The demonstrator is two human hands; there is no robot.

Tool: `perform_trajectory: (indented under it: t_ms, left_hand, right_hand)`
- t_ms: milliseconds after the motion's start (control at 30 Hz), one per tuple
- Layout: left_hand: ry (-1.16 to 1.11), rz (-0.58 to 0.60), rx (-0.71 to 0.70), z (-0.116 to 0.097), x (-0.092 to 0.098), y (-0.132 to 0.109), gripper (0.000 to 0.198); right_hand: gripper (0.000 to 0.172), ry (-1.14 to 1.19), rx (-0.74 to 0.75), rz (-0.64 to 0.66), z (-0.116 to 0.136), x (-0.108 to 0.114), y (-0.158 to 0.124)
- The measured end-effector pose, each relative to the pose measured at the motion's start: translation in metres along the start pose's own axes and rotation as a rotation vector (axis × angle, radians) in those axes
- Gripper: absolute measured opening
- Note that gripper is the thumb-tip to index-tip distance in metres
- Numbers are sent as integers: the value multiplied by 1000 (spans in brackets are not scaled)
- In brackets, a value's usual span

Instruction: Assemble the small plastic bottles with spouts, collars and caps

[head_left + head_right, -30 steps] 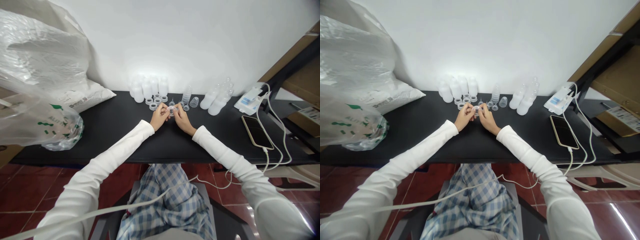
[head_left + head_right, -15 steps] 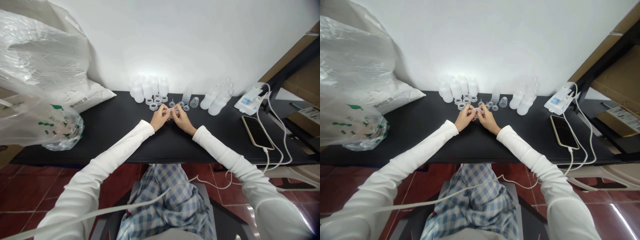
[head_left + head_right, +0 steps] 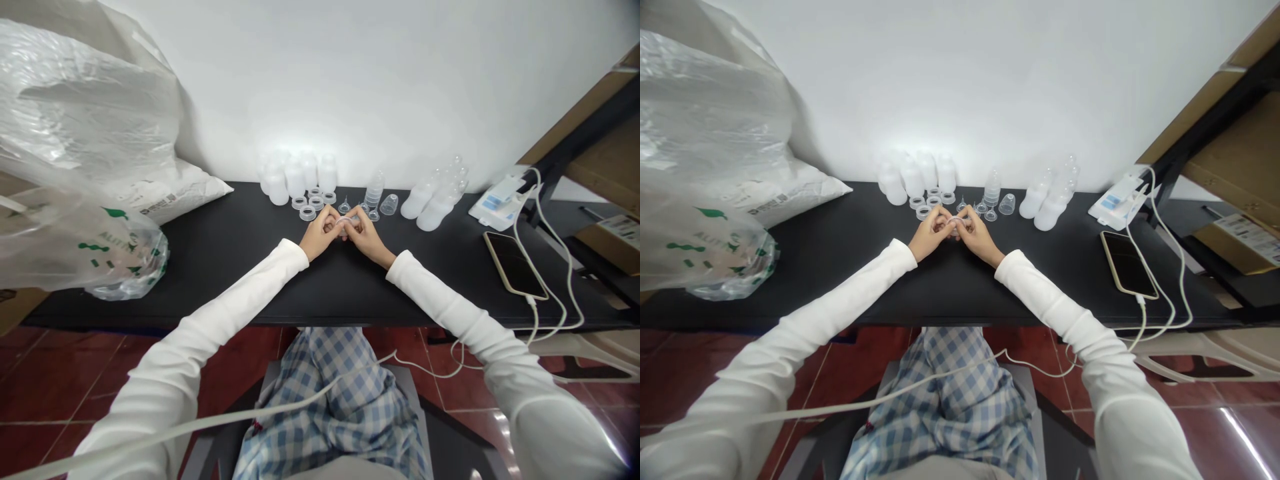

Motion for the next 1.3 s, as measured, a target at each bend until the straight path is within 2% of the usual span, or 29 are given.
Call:
perform_trajectory:
  t_ms: [200, 367, 600, 933, 1133, 1300]
  left_hand:
    - [-61, 3, 70, 9, -2, 4, 35]
    - [-66, -13, 89, 8, 0, 5, 34]
    - [-19, -32, 70, 5, 4, 1, 29]
    - [54, 3, 50, -3, 0, -1, 26]
    - [0, -9, 92, 5, 0, 1, 26]
    - [-80, 6, 62, 3, 0, 3, 29]
  right_hand:
    - [48, -24, -20, -12, -7, 2, 0]
    - [47, -32, -22, 12, -8, 1, -1]
    - [48, -17, -20, 35, -5, -3, -1]
    - [46, -47, -48, 12, -8, 5, -1]
    - [48, -46, -52, 17, -4, 2, -3]
    - [50, -13, -39, 13, -2, 3, -4]
Point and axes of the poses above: each hand's wrist, its own y-axis towards the middle knuckle, its own x-axis out of the back of the hand, z = x × y, the point moved 9 cm from there along y, towards the middle knuckle, and after that the axes turned 11 degrees about y, right-handed, at the moved point
